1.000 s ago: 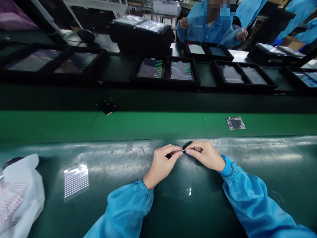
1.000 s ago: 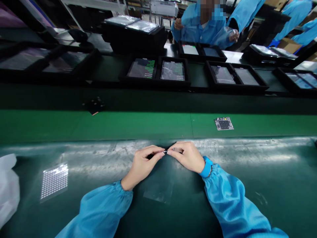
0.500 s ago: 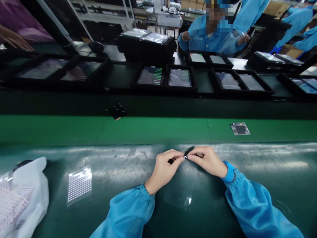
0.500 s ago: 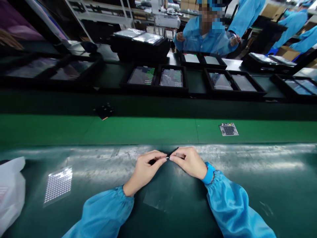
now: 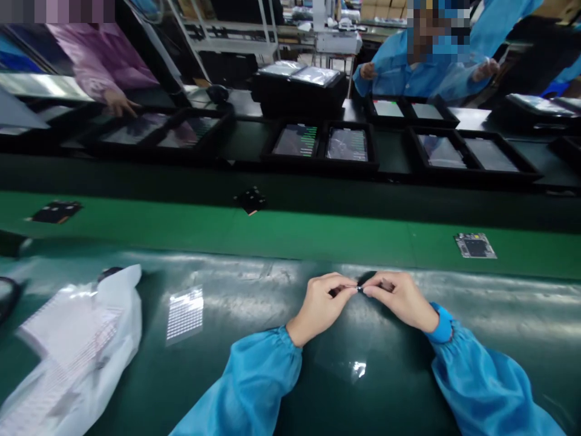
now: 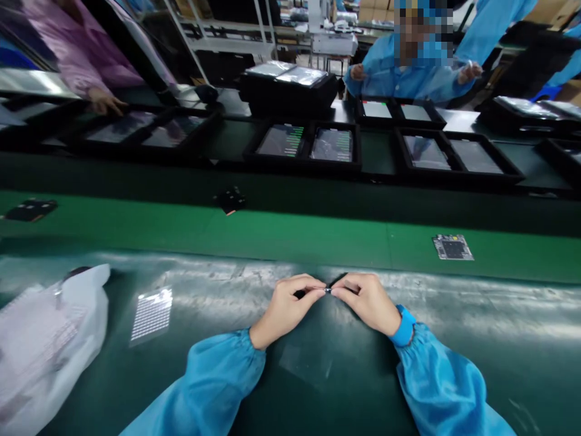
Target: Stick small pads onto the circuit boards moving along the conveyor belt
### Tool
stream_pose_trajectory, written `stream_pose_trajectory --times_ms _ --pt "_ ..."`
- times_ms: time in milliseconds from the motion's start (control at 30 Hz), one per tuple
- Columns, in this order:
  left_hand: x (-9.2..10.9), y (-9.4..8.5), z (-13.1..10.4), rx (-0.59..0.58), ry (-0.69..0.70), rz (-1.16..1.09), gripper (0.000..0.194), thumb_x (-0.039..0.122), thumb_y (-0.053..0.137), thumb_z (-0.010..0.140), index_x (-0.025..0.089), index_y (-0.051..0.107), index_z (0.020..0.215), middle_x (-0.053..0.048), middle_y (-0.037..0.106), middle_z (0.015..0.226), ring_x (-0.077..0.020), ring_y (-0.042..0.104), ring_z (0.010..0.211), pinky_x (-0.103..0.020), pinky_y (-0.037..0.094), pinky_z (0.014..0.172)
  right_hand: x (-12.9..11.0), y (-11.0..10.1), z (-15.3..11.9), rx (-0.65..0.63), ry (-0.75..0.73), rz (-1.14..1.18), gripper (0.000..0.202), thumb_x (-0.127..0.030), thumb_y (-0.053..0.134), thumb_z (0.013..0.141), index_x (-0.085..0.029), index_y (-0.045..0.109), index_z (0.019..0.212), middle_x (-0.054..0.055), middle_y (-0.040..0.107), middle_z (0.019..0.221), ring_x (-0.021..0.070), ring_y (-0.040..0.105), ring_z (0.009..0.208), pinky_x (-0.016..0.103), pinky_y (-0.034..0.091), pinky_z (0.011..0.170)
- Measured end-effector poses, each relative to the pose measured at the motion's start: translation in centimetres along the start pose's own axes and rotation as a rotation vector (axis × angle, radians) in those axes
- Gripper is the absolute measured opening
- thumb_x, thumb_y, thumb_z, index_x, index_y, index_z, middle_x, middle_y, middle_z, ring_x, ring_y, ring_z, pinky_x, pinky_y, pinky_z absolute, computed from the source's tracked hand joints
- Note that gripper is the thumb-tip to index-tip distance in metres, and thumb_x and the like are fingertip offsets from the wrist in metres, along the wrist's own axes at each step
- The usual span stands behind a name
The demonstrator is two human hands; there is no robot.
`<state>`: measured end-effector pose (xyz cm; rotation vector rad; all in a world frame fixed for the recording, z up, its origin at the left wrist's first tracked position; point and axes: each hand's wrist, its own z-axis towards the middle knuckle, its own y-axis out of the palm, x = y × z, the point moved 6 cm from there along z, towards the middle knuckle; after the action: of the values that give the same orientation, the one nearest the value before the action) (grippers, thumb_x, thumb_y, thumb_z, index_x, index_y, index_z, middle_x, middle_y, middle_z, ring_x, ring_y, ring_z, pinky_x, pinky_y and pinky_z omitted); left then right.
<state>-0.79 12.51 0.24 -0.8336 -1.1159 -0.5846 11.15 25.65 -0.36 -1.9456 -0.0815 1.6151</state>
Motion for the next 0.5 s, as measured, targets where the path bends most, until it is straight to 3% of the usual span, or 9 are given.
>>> stream_pose_trajectory --times_ms 233,367,500 --pt "0.1 -0.2 0.3 -0.008 0.007 -0.015 0.009 0.018 0.071 0.087 0.020 0.080 0.083 -0.005 0.079 0.079 -0.0181 0.072 0.069 -0.028 0.056 0.064 -1.5 -0.6 0.1 0.023 -0.015 -0.050 0.024 -0.039 0.066 0.090 -0.019 0.078 0.084 0.002 0.072 0.072 0.0136 0.056 0.059 0.026 0.043 0.058" --pt "0.2 0.0 0.1 -0.002 0.004 -0.030 0.009 0.017 0.072 0.086 0.020 0.080 0.083 -0.005 0.079 0.080 -0.0184 0.073 0.071 -0.028 0.057 0.066 -0.8 -2.1 0.1 0.053 0.007 -0.040 0.030 -0.044 0.063 0.091 -0.017 0.077 0.088 0.004 0.073 0.074 0.0150 0.057 0.059 0.027 0.044 0.057" --pt "0.3 0.6 -0.2 -0.058 0.011 -0.061 0.009 0.018 0.072 0.086 0.020 0.081 0.082 -0.005 0.078 0.079 -0.0179 0.071 0.069 -0.028 0.056 0.066 -1.0 -4.2 4.8 0.213 -0.068 -0.207 0.034 -0.043 0.059 0.092 -0.017 0.070 0.072 0.002 0.064 0.060 0.0151 0.052 0.053 0.028 0.040 0.054"
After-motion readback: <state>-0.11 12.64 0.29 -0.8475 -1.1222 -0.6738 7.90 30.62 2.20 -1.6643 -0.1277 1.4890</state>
